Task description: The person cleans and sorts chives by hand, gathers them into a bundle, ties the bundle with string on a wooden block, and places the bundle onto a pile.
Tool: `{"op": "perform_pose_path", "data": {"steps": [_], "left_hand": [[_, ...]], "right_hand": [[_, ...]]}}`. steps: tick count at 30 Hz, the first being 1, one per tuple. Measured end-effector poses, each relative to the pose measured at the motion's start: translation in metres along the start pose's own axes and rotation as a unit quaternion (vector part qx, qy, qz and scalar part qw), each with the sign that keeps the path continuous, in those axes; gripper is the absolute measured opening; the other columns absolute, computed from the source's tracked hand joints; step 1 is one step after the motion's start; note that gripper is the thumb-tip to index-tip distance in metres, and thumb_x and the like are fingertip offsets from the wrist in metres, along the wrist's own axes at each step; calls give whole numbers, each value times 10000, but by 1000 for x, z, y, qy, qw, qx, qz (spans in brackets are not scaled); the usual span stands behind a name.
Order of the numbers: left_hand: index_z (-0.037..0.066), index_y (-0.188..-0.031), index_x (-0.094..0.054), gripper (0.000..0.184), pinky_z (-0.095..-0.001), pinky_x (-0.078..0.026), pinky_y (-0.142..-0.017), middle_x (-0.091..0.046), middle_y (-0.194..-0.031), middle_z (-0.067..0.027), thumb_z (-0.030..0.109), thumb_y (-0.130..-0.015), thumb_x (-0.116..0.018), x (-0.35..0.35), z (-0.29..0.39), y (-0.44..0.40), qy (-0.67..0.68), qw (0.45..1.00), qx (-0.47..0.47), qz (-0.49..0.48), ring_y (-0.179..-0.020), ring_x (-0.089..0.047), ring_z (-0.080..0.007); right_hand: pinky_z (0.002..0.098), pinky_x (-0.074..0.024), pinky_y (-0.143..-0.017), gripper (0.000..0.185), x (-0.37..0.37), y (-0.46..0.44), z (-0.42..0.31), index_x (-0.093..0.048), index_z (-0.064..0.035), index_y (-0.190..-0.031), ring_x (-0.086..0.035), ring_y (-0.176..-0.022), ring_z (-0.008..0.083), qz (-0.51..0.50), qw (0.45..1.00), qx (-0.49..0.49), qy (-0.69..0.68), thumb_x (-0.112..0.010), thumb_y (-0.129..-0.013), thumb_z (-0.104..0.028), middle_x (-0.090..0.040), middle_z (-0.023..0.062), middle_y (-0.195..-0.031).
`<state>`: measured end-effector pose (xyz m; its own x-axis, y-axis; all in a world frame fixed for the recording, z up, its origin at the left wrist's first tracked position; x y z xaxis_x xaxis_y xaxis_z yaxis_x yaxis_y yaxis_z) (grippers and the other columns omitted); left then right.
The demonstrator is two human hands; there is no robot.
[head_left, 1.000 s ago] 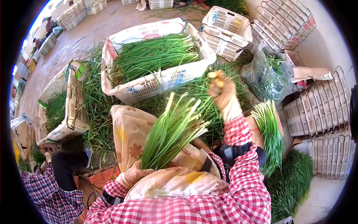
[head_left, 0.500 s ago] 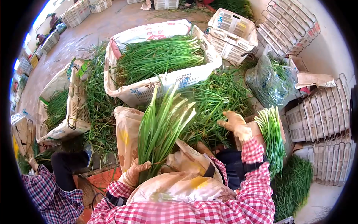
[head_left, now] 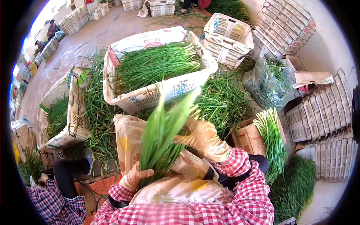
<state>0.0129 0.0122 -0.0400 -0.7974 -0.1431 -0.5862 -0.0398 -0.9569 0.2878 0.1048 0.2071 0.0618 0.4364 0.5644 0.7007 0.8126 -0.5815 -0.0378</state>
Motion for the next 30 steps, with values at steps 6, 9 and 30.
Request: {"op": "perform_pose_path", "data": {"steps": [6,9,30], "left_hand": [[17,-1333,-394,724,-428,-407,-1001,-499,-1279,-175,335,-758,-698,75,-81,-8,204,977,59,23,-1126,-528,-300],[14,-1346,-369,763,-425,-391,-1016,-486,-1290,-174,339,-743,-705,16,-30,-5,219,974,41,43,-1158,-504,-288],[22,-1308,-447,451,-308,-400,-988,-545,-1250,-89,12,-876,-574,-13,-18,15,-28,995,93,12,-1146,-506,-168]], "right_hand": [[244,-481,-529,183,-35,15,12,-660,-42,-898,-574,-604,73,-130,898,-203,-368,-607,-887,-217,-617,23,-701],[226,-468,-504,194,-64,37,-9,-663,-52,-892,-574,-596,73,-322,794,-176,-484,-604,-892,-237,-620,2,-694],[495,-189,-1086,342,39,4,19,-654,-187,-1061,-490,-1169,190,28,975,130,179,-630,-804,-411,-600,-10,-1148]]}}
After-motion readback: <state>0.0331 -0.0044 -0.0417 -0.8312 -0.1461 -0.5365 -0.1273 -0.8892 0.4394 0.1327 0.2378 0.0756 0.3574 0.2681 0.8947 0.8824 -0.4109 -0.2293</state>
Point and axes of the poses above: each hand's wrist, its own y-axis away from the middle knuckle, its own x-axis out of the back of the hand, z = x × y, the point moved 8 cm from there along -y, towards the middle knuckle
